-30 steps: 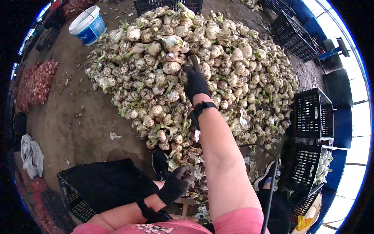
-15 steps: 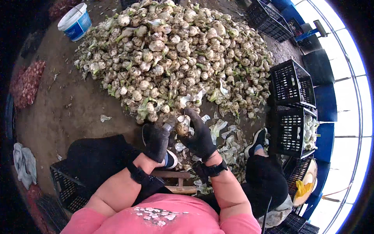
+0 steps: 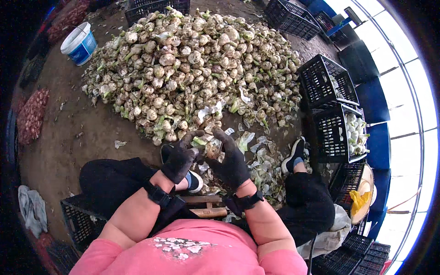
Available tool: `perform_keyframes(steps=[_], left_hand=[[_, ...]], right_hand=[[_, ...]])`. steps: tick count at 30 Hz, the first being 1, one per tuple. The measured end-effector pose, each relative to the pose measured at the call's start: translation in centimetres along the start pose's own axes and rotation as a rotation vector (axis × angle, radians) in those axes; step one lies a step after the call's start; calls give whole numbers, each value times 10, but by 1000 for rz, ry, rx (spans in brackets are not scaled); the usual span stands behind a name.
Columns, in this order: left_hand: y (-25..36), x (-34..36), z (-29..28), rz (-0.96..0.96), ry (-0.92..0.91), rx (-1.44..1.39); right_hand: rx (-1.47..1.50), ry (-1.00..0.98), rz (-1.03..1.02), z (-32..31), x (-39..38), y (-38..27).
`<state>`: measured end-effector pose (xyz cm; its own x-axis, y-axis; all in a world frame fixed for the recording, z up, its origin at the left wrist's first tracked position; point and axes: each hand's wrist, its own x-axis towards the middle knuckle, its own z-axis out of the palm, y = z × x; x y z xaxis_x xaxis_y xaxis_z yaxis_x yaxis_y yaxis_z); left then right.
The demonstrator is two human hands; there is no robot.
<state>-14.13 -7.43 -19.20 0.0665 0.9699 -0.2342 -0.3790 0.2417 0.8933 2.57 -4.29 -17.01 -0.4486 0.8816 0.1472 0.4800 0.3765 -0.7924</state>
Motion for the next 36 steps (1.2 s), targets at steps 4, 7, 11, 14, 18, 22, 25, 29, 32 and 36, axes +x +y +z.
perform_keyframes(steps=[4, 7, 11, 14, 18, 22, 25, 29, 32, 36], left_hand=[[-5, 1, -3, -11, -28, -86], [-5, 4, -1, 185, -131, 10], [-4, 0, 3, 409, -226, 349], [0, -4, 0, 64, -391, 79], [-3, -4, -5, -279, -287, -339], [-34, 6, -6, 99, -284, 104], [-64, 13, -13, 544, 26, 1038], [-77, 21, -21, 208, -172, 1044], [-67, 7, -10, 23, -493, 632], [-41, -11, 9, -600, -555, -405]], right_hand=[[849, -8, 460, 3, -4, 3], [1299, -11, 568, 15, -3, 12], [735, 83, 357, 30, -5, 24], [265, 18, 175, 29, -8, 30], [1607, -31, 757, 10, -15, 25], [1204, -91, 845, -5, -28, 5], [1293, 0, 832, -12, -39, -9], [1411, 95, 688, -21, -33, 0], [1432, 94, 630, -16, -29, 18], [79, 114, -58, -4, -43, 27]])
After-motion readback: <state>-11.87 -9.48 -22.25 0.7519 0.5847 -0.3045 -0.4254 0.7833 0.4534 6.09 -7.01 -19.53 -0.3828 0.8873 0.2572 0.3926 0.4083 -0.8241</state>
